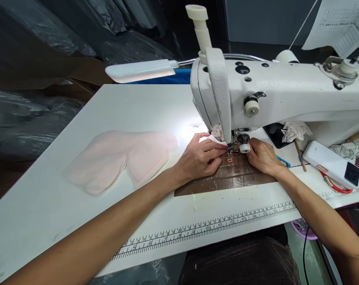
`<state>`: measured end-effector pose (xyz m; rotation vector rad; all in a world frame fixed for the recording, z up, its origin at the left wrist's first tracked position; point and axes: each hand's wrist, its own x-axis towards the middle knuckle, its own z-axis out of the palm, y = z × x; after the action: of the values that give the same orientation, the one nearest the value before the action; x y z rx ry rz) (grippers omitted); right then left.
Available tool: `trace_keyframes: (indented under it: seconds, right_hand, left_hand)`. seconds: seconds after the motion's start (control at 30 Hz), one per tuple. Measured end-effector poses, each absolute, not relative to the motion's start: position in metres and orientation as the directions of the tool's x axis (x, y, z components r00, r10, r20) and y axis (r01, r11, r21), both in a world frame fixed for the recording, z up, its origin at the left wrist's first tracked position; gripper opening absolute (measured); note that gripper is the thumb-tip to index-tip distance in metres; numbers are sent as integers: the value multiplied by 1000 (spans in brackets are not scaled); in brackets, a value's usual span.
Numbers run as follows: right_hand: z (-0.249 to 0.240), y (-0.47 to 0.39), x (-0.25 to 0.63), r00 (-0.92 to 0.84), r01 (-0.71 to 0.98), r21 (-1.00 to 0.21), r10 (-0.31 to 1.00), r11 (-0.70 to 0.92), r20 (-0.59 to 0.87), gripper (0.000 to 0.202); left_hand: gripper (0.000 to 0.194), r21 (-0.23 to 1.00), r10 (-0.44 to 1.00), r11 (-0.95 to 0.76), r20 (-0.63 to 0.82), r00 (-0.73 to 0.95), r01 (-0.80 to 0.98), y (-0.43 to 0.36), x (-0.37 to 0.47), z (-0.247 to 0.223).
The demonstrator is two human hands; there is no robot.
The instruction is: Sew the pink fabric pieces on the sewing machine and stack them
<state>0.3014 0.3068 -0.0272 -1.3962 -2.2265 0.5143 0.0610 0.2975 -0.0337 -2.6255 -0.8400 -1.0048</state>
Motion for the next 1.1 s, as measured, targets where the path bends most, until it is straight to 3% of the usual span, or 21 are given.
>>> trace_keyframes:
  seconds: [0.4, 0.57, 0.93, 1.1]
  right_hand:
    - [-27, 307, 301, -331, 750, -567, 935, 341, 125, 46]
    - [-25, 303, 303, -367, 730, -583, 924, 357, 107, 48]
    - [-32, 294, 298, -332, 779, -480, 915, 402, 229, 22]
    - [-32, 292, 297, -322, 770, -494, 914, 405, 247, 22]
  left_hand:
    - [30, 83, 545, -781, 574, 610, 619, 297, 58, -37]
    - [29, 69, 511, -794, 614, 602, 604, 296, 59, -36]
    - [29, 154, 599, -749, 574, 558, 645, 294, 58, -36]
    - [51, 239, 638, -732, 571, 517, 638, 294, 61, -35]
